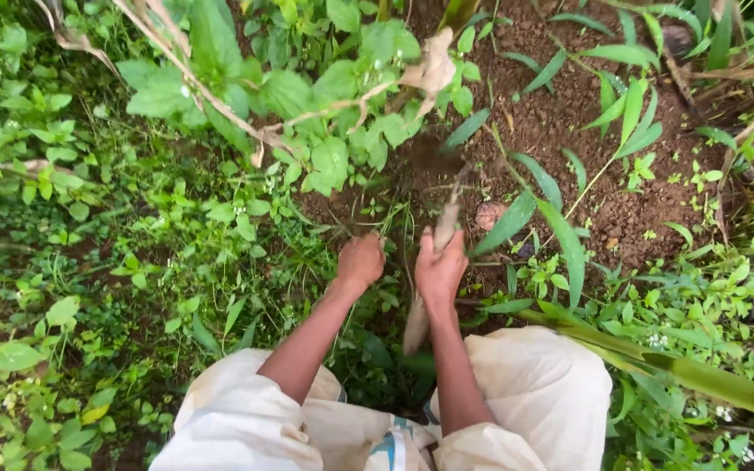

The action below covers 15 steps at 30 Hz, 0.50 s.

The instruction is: Manually removing weeds from around a crop plant using hands and a small hand tool.

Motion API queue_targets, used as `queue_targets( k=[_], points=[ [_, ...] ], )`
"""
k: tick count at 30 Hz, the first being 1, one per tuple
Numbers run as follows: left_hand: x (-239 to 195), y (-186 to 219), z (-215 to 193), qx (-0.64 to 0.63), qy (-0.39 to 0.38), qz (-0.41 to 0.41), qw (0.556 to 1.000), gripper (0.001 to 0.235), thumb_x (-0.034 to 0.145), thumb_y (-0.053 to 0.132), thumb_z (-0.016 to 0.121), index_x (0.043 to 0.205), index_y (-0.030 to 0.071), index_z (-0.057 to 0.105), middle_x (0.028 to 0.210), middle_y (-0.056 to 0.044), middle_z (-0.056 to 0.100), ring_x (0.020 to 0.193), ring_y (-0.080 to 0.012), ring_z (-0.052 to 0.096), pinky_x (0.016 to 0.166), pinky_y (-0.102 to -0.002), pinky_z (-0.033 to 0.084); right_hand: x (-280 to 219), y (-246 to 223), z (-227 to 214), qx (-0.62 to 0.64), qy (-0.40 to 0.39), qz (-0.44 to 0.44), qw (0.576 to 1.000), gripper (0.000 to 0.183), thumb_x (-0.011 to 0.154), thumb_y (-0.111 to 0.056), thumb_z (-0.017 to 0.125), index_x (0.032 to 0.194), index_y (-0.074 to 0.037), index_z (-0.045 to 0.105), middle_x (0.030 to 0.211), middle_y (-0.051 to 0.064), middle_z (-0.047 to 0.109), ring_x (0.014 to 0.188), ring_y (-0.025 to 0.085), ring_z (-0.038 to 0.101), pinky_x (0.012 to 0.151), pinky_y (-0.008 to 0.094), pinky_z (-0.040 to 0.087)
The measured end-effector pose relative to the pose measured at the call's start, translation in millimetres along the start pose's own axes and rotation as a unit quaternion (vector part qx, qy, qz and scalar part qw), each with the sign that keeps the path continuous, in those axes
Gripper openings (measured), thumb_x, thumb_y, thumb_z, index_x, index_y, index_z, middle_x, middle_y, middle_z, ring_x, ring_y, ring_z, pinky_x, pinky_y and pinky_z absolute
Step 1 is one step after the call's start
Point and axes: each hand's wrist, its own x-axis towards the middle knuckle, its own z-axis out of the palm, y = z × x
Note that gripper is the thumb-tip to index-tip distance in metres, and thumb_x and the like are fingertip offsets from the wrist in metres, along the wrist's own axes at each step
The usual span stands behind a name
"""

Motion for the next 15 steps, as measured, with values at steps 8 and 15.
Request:
queue_targets(
  k=[8, 15],
  points=[
    [6.7, -3.5, 4.3, -0.009, 0.032, 0.023, 0.999, 0.044, 0.103, 0.025, 0.046, 0.084, -0.005, 0.071, 0.077, -0.028, 0.072, 0.081, -0.0462, 0.073, 0.074, -0.055, 0.061, -4.1, -0.5, 2.7, 0.022, 0.009, -0.102, 0.994, 0.02, 0.102, -0.002, 0.056, 0.118, 0.008, 0.052, 0.078, 0.022, 0.066, 0.055, 0.021, 0.058, 0.046, 0.03, 0.047],
    [-9.4, 2.0, 7.9, -0.015, 0.034, 0.009, 0.999, 0.046, 0.103, 0.03, 0.046, 0.088, -0.005, 0.071, 0.082, -0.031, 0.071, 0.092, -0.0496, 0.071, 0.083, -0.059, 0.057, -11.1, -22.2, -18.0, 0.021, 0.054, -0.124, 0.991, 0.029, 0.099, -0.012, 0.063, 0.121, 0.005, 0.056, 0.075, 0.022, 0.066, 0.055, 0.022, 0.059, 0.049, 0.035, 0.045]
  ],
)
